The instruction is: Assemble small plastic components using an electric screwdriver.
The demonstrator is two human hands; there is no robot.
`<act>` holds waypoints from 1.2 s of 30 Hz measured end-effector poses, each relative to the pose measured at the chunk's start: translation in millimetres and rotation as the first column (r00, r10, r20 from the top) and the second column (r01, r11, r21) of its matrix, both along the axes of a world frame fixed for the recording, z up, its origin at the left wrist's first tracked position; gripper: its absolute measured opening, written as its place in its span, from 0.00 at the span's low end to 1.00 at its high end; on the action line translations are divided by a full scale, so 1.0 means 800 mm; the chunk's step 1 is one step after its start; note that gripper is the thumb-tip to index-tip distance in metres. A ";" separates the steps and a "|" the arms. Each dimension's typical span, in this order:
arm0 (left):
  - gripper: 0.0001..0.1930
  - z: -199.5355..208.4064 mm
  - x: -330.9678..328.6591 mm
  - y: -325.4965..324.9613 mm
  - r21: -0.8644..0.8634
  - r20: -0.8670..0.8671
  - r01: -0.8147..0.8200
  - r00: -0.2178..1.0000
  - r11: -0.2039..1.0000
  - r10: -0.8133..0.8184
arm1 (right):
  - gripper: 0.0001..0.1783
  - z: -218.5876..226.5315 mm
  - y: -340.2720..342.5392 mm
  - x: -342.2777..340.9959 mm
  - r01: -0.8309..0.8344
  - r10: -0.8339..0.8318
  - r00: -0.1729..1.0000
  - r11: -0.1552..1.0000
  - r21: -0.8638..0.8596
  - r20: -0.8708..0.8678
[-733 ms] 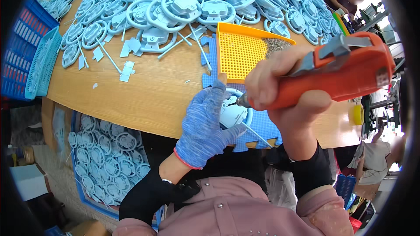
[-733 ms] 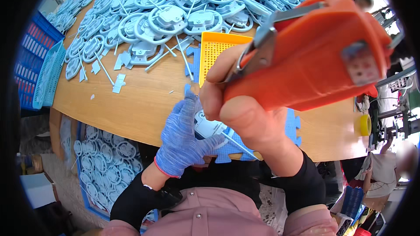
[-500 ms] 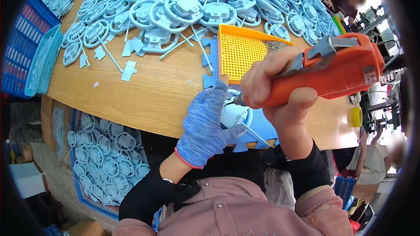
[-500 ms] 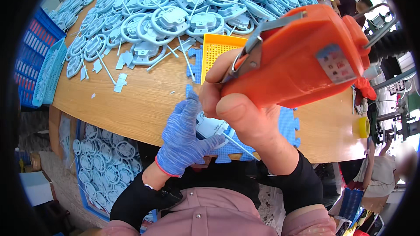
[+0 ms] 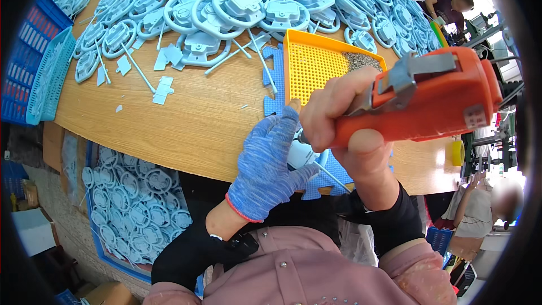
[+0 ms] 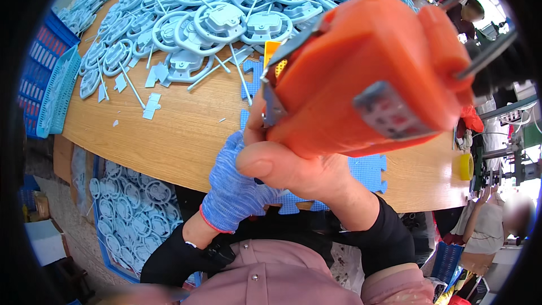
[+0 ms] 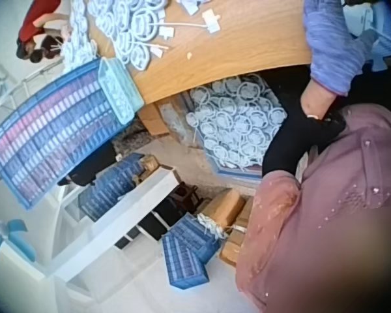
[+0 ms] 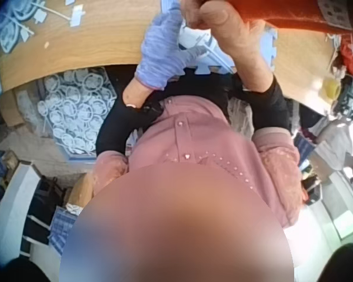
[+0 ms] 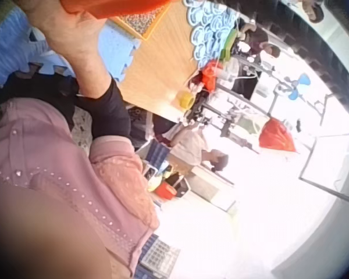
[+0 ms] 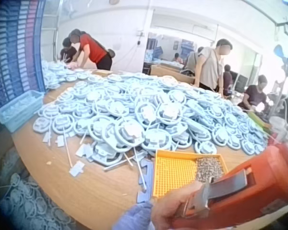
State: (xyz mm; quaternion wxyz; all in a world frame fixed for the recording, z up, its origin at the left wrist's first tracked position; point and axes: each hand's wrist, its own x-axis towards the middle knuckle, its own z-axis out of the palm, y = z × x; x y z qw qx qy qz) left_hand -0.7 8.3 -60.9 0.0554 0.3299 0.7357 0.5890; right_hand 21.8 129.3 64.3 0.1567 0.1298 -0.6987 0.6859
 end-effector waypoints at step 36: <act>0.38 0.146 -0.302 0.021 -0.832 -0.442 -0.165 0.774 0.530 -0.453 | 0.16 -0.037 0.119 -0.143 0.199 -0.307 0.932 0.880 -0.432 -0.195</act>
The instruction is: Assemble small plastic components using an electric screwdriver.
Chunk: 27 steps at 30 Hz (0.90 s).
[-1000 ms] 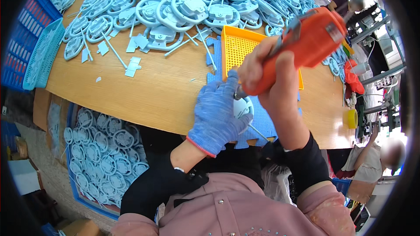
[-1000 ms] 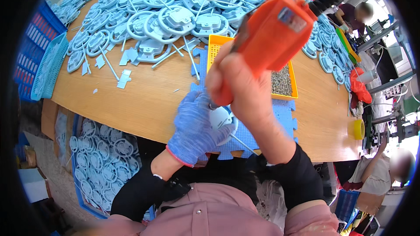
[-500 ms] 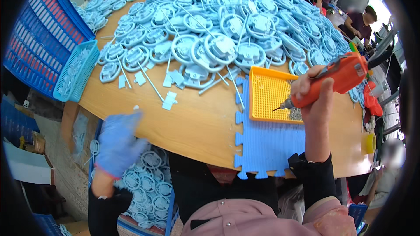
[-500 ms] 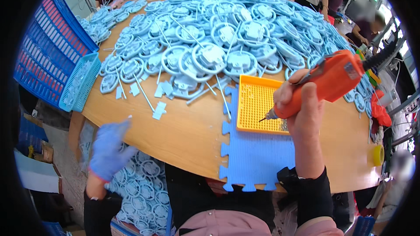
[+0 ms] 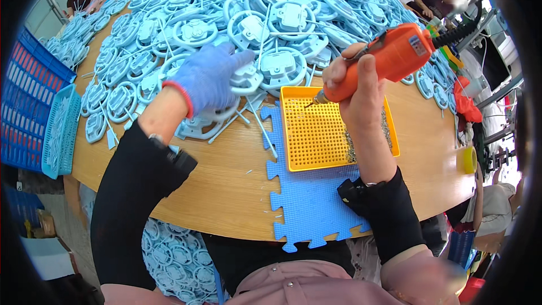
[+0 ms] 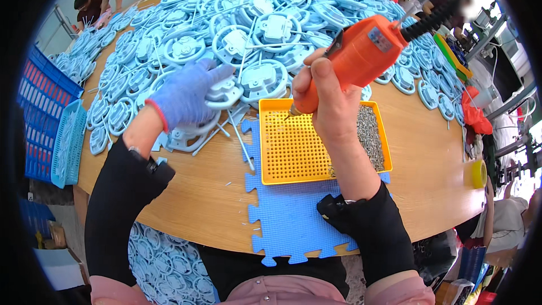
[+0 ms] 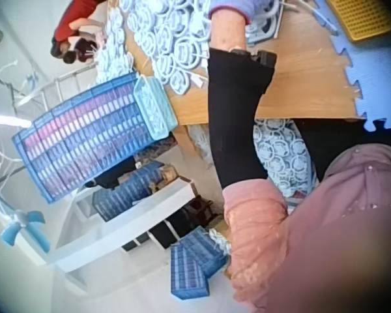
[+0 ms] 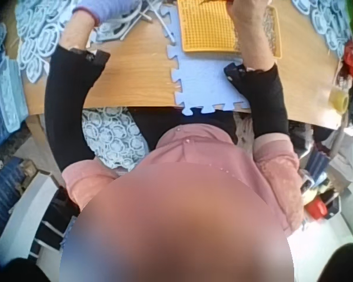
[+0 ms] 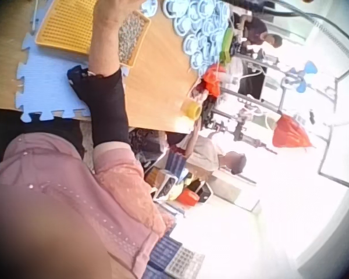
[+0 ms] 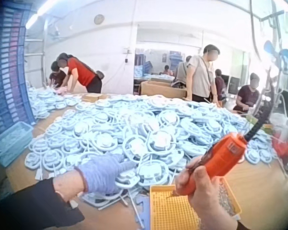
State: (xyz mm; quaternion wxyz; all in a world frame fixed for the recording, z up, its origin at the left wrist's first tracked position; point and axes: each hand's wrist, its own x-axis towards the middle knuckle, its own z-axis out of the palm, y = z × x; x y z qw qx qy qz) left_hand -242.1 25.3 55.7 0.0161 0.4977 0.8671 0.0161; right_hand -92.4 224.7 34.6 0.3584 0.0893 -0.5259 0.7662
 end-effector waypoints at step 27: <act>0.48 -0.036 0.283 -0.070 0.271 0.222 -0.165 0.969 0.948 0.105 | 0.23 0.014 -0.007 0.003 0.018 -0.028 0.998 0.981 0.192 0.050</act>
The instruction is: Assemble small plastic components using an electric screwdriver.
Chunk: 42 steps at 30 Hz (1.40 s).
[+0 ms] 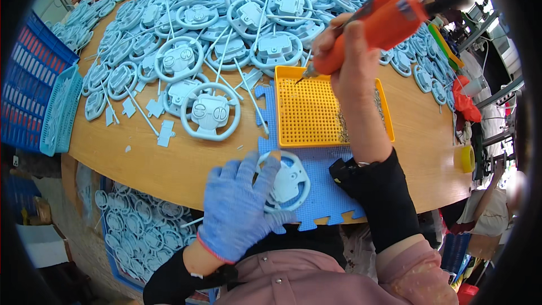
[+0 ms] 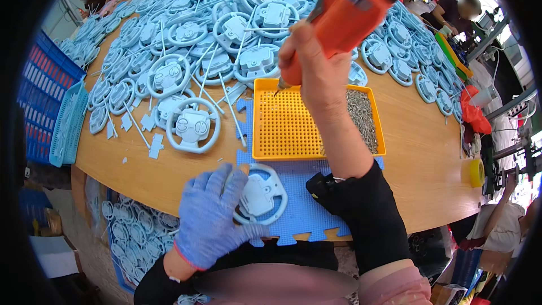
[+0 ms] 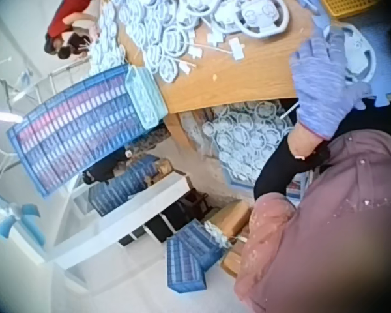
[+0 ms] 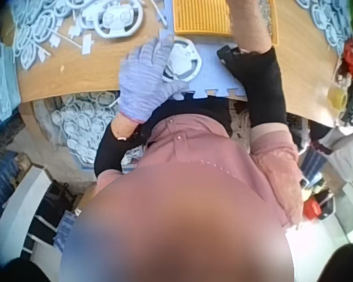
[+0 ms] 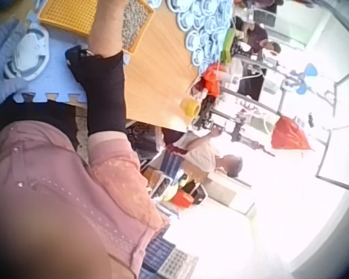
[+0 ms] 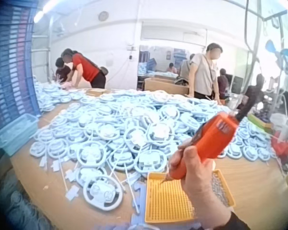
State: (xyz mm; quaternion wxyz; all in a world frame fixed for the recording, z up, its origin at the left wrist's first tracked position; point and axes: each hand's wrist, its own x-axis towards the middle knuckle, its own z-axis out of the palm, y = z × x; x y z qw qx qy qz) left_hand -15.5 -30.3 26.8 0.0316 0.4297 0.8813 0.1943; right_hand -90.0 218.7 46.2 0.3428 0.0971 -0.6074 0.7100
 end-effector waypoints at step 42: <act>0.43 -0.047 0.028 0.010 0.370 -0.030 -0.112 0.991 0.922 0.132 | 0.35 0.024 -0.086 0.150 -0.222 0.197 0.962 0.968 0.120 0.190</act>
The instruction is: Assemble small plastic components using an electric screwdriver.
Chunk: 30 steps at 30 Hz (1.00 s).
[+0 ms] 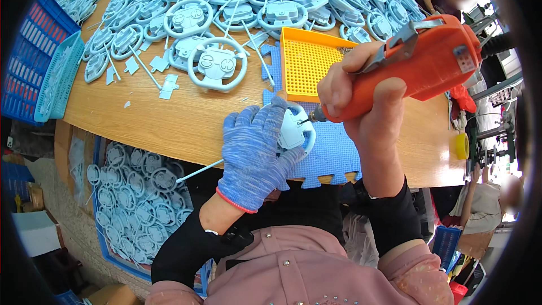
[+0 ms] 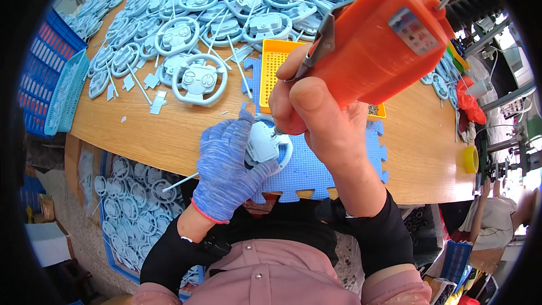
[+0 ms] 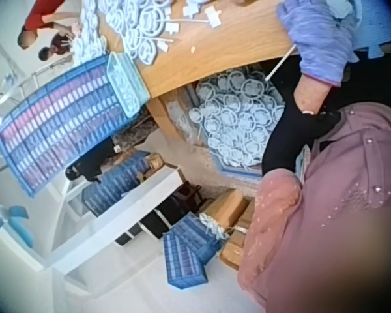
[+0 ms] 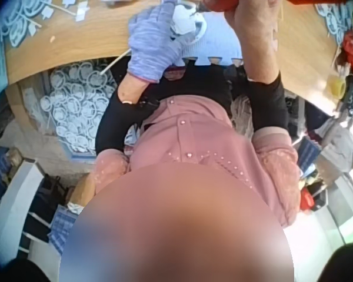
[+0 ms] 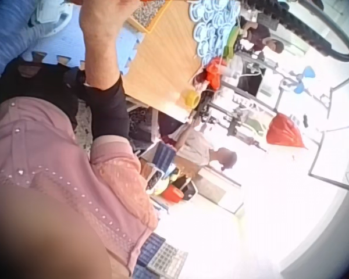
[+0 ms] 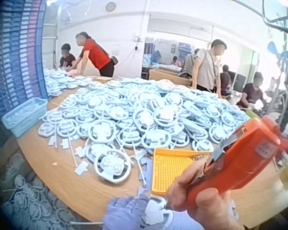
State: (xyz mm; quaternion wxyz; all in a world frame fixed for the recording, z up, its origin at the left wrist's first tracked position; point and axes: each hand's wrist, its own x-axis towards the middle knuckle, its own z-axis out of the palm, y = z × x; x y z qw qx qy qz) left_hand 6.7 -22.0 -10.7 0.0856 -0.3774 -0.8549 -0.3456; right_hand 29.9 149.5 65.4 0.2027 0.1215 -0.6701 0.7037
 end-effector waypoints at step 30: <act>0.29 0.054 -0.190 -0.066 -0.595 -0.438 0.062 0.811 0.802 -0.388 | 0.19 -0.029 0.088 -0.127 0.184 -0.219 0.966 0.955 -0.232 -0.137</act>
